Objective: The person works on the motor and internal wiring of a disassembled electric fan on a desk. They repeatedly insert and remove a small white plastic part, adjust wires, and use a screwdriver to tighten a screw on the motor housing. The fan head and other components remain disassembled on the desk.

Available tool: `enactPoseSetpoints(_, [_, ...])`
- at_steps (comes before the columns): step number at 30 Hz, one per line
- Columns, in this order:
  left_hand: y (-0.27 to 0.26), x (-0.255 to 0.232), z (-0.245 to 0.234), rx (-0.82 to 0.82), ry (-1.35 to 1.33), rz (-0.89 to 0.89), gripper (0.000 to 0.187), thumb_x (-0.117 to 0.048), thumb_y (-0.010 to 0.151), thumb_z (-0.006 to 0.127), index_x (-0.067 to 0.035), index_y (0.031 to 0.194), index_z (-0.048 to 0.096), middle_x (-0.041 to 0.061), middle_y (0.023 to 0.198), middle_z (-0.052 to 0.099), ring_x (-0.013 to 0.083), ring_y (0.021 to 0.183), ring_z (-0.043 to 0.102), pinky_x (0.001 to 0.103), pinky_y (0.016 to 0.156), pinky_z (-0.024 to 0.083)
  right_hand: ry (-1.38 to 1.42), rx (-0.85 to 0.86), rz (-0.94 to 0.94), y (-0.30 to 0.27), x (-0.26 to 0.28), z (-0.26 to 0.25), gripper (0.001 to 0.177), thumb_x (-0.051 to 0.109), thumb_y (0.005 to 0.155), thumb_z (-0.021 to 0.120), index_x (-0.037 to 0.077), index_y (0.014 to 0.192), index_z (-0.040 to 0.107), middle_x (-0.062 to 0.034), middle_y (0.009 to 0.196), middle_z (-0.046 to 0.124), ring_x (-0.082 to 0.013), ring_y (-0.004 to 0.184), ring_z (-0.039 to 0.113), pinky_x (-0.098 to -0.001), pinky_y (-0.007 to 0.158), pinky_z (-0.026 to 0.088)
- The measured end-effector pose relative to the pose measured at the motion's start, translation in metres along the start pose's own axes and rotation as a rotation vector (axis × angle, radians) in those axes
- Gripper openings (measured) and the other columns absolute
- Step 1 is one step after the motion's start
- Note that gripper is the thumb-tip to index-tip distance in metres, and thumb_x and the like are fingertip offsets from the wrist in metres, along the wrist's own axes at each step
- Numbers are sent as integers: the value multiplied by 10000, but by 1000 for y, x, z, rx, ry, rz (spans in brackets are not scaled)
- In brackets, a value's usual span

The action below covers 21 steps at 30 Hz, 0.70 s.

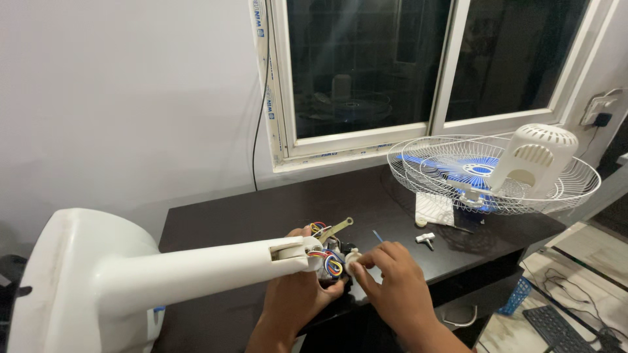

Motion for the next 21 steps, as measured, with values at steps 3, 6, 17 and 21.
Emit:
enactPoseSetpoints(3, [0, 0, 2, -12, 22, -4, 1126, -440, 611, 944, 126, 1395, 367, 271, 1279, 513, 426, 1102, 588, 530, 920, 495, -72, -6, 8, 1, -2, 0, 218, 272, 763, 854, 95, 800, 733, -31, 817, 698, -251, 815, 654, -389, 692, 522])
enactPoseSetpoints(6, [-1, 2, 4, 7, 4, -37, 1156, -437, 584, 932, 132, 1406, 350, 272, 1297, 506, 435, 1108, 585, 538, 923, 486, 60, 11, 10, -1, -3, -1, 158, 204, 748, 804, 92, 841, 744, -31, 829, 701, -241, 797, 662, -367, 653, 534])
enactPoseSetpoints(17, [-1, 5, 9, -33, 80, -16, 1161, -501, 551, 931, 84, 1383, 371, 264, 1285, 513, 424, 1123, 581, 564, 948, 454, 25, -31, -35, 1, -3, 0, 144, 205, 775, 809, 90, 788, 724, -30, 812, 693, -253, 808, 659, -377, 689, 523])
enactPoseSetpoints(21, [-4, 5, 7, -20, 25, 5, 1131, -439, 590, 912, 108, 1408, 355, 273, 1299, 505, 421, 1129, 580, 538, 945, 473, 130, -29, -57, -4, -2, -2, 122, 163, 752, 769, 81, 834, 730, -27, 841, 694, -239, 816, 674, -368, 659, 539])
Point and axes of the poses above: each hand's wrist, its own y-axis towards the middle knuckle, its own z-axis out of the palm, x = y × z, the point moved 1 cm from there along y, towards the middle knuckle
